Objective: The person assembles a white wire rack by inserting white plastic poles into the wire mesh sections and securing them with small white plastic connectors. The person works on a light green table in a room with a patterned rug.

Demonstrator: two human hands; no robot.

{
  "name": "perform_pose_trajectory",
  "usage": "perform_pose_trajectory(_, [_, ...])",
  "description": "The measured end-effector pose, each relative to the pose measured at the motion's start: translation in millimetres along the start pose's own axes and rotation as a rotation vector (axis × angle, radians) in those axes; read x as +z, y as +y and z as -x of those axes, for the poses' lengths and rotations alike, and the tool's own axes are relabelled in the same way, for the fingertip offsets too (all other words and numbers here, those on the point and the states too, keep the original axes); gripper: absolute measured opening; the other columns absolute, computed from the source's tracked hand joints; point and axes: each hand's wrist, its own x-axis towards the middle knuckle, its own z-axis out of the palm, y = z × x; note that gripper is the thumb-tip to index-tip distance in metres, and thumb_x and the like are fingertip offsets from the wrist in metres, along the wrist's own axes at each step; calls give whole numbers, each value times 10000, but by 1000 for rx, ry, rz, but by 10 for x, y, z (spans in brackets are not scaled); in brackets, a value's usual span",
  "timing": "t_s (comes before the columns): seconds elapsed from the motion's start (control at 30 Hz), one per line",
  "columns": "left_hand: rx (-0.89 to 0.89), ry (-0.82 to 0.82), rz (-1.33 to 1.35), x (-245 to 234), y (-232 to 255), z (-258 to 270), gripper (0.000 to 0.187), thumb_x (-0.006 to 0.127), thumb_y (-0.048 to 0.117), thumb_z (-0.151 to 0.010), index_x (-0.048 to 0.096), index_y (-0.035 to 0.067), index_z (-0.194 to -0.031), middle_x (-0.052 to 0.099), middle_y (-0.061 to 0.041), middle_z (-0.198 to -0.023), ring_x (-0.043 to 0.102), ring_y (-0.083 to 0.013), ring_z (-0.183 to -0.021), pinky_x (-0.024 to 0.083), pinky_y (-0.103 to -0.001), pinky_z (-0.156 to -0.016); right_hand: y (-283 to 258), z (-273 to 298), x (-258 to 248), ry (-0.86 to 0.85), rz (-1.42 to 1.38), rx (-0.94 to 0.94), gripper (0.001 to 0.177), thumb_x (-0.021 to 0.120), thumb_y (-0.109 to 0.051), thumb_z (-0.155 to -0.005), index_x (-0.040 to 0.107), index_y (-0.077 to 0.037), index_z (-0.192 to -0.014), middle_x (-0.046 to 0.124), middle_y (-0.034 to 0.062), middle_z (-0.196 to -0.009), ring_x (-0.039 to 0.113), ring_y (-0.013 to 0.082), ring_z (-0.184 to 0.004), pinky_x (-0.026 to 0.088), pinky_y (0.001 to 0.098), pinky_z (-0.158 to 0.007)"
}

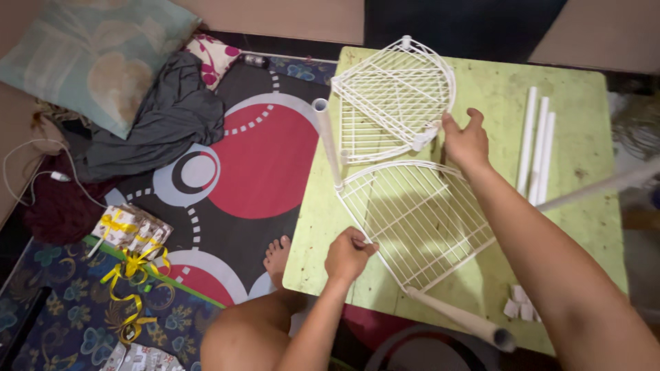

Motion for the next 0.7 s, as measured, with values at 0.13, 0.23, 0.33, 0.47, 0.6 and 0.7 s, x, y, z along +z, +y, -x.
perform_pose_trajectory(0.13, [-17,-14,-112,-60,79,26,408,883,412,-724,704,151,-982,749,-11,-873,730,-206,-854,550,-372,-743,142,479,-407,35,35,-294,685,665,-401,-1009,424,10,-1501,672,261,-1155,677,353,-1040,514,458,-924])
perform_pose_trajectory(0.23, [8,1,-169,-134,180,130,398,865,423,-744,703,158,-995,751,-19,-869,724,-215,-858,548,-385,-741,320,951,-774,-34,6,-312,590,655,-346,-986,505,-9,-1445,671,199,-1145,724,294,-860,551,410,-810])
perform_pose_trajectory(0.33, [40,59,-163,-175,307,262,349,825,420,-799,720,148,-991,758,-43,-858,720,-232,-831,548,-383,-736,613,1367,-1103,-47,-24,-384,412,693,-293,-968,659,-28,-1282,728,144,-1049,719,248,-866,573,361,-747])
perform_pose_trajectory(0.47, [317,57,87,-253,477,472,298,813,307,-826,718,92,-1008,765,-48,-862,713,-177,-758,551,-321,-697,1131,1814,-1471,-16,58,-319,331,725,-244,-929,731,-61,-1204,760,126,-995,722,220,-840,571,358,-765])
perform_pose_trajectory(0.6, [487,68,249,-367,655,714,228,784,202,-887,716,39,-1031,757,-57,-867,635,-142,-709,532,-276,-664,1654,2131,-1783,-29,40,-167,315,687,-208,-929,732,-70,-1209,773,125,-953,746,214,-843,580,353,-768])
perform_pose_trajectory(0.7, [470,63,344,-428,745,1059,201,732,175,-924,701,35,-1066,740,-44,-899,646,-103,-752,520,-257,-649,1888,2358,-1896,-27,67,-126,330,680,-199,-912,725,-71,-1213,772,122,-963,763,230,-846,584,356,-778])
